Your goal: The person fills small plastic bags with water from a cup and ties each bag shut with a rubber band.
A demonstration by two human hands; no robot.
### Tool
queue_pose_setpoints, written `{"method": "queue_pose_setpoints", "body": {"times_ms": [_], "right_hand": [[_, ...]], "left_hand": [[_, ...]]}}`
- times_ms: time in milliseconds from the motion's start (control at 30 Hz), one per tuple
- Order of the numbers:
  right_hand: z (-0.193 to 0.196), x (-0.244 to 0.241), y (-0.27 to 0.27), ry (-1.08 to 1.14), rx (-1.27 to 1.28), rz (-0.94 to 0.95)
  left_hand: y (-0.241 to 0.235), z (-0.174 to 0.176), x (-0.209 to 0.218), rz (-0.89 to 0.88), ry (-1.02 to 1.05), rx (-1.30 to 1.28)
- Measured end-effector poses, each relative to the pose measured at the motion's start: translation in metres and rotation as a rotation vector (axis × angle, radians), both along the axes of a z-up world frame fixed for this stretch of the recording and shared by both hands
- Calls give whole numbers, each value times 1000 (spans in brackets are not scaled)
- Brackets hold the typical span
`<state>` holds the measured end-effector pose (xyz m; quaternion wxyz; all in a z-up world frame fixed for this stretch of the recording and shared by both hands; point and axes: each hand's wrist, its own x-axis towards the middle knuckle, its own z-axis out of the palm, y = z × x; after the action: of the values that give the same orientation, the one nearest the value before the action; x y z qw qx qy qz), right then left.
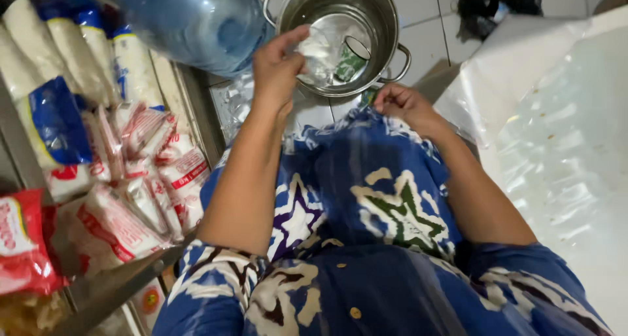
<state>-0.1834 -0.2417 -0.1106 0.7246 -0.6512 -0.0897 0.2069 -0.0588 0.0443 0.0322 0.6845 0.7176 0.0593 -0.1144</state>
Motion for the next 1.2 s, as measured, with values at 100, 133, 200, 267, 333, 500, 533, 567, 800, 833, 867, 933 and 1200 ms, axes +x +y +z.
{"method": "queue_pose_setpoints", "body": {"times_ms": [100,133,200,267,333,500,533,567,800,833,867,933,1200], "right_hand": [[146,15,29,261,41,-255],[161,20,28,268,169,-279],[194,27,26,265,281,-288],[230,29,26,274,301,-246],[263,21,30,242,317,-175],[329,4,60,120,390,-107],[333,6,65,41,429,-110],[337,8,69,-38,468,-114],[303,60,78,-209,42,-472],[287,65,72,-336,-123,-401],[270,69,65,-460,-288,-327],[245,76,58,-473,-596,-250],[187,86,62,-713,-785,-259]], "left_hand": [[-11,-5,8,42,-25,-23],[-15,-6,10,48,-10,-17],[-22,-3,14,66,-4,-29],[-29,6,16,60,43,52],[-39,-5,24,69,21,-2],[-61,0,34,114,-30,-55],[-63,-3,35,115,-24,-83],[-66,-6,37,116,-18,-111],[-61,14,33,136,41,-150],[-60,14,33,139,36,-132],[-60,14,32,141,31,-112],[-56,19,29,127,42,-124],[-52,29,23,143,21,-111]]}}
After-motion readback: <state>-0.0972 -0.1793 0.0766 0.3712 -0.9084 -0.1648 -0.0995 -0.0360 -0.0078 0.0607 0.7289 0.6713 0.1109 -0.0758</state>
